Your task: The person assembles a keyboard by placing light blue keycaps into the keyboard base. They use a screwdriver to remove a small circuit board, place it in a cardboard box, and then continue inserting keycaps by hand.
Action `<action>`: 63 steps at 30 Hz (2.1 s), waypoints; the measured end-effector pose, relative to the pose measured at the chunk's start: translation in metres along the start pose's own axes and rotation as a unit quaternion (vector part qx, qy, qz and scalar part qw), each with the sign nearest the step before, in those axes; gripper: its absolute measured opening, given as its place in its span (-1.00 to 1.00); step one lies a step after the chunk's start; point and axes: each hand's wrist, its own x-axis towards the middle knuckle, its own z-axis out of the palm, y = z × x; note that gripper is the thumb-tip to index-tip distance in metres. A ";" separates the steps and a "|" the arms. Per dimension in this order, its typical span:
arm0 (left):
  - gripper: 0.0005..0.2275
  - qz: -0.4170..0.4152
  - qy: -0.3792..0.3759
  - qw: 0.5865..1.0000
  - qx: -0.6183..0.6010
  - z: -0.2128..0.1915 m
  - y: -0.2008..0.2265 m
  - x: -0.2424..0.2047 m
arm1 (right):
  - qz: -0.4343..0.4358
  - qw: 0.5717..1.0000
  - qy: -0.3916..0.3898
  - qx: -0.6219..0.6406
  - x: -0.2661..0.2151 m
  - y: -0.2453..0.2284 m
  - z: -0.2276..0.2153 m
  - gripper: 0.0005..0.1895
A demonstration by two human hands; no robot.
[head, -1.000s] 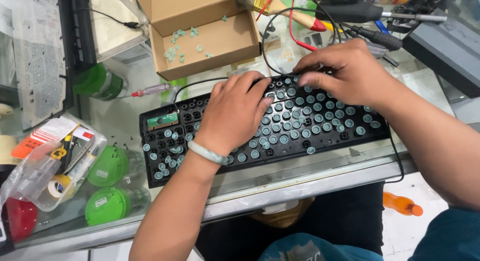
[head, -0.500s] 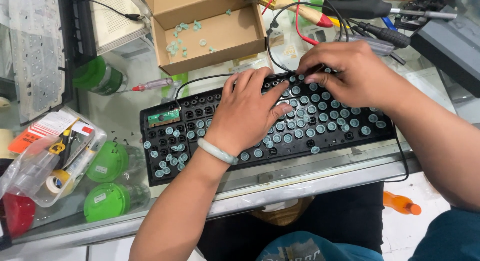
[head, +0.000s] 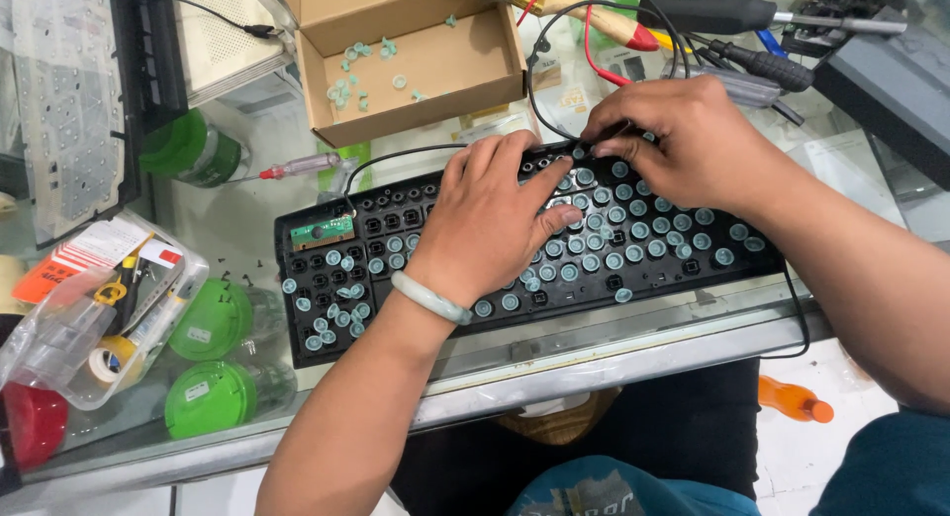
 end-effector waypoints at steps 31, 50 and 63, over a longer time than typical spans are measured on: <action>-0.48 -0.017 -0.021 1.000 -0.002 0.000 0.000 0.001 | 0.040 0.999 0.032 -0.017 -0.001 -0.005 0.001 -0.95; -0.76 -0.061 0.037 0.996 -0.045 0.004 -0.003 0.008 | -0.016 0.992 0.124 -0.037 0.043 -0.009 -0.007 -0.94; -0.75 -0.054 0.021 0.996 -0.066 0.014 -0.015 0.000 | 0.118 0.986 0.063 -0.097 0.089 0.038 0.010 -0.62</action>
